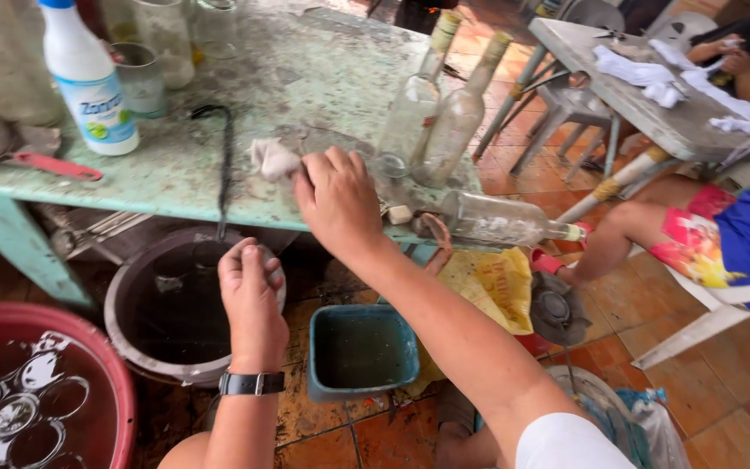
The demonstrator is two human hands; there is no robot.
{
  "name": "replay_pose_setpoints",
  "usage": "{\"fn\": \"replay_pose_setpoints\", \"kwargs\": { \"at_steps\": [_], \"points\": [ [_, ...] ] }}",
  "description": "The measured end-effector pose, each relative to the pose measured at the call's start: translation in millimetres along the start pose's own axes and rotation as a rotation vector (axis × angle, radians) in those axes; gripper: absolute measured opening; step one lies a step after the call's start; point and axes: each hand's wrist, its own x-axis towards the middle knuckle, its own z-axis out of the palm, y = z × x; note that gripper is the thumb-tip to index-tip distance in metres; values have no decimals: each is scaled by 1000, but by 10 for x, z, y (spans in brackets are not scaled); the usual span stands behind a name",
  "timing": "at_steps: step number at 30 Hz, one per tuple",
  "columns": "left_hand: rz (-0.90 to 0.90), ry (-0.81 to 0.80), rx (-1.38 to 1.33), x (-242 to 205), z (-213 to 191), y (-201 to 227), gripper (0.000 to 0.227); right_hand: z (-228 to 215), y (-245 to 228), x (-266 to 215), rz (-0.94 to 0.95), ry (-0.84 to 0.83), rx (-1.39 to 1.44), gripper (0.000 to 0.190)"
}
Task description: The person is manually cutting glass bottles by scoring them with a tool and then heating the score line over a small burner.
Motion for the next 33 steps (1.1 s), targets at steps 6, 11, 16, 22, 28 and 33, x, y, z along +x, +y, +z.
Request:
{"fn": "replay_pose_setpoints", "kwargs": {
  "at_steps": [6, 11, 16, 22, 28, 33],
  "points": [
    [209, -109, -97, -519, 293, -99, 54, -1049, -115, -890, 58, -238, 498, 10],
    [153, -437, 304, -870, 348, -789, 34, -944, 384, -1975, 1197, -712, 1631, 44],
    [72, -501, 461, -835, 424, -1022, 32, -870, 504, -2292, 1278, -707, 1609, 61],
    [-130, -456, 256, -823, 610, -874, 33, -905, 632, -2433, 1210, -484, 1626, 34],
    [428, -695, 619, -1092, 599, -1209, 48, -1135, 541, -2225, 1558, -329, 1720, 60],
    [592, -933, 925, -1237, 661, -1418, 68, -1094, 662, -2298, 2042, -156, 1761, 47]
  ]
}}
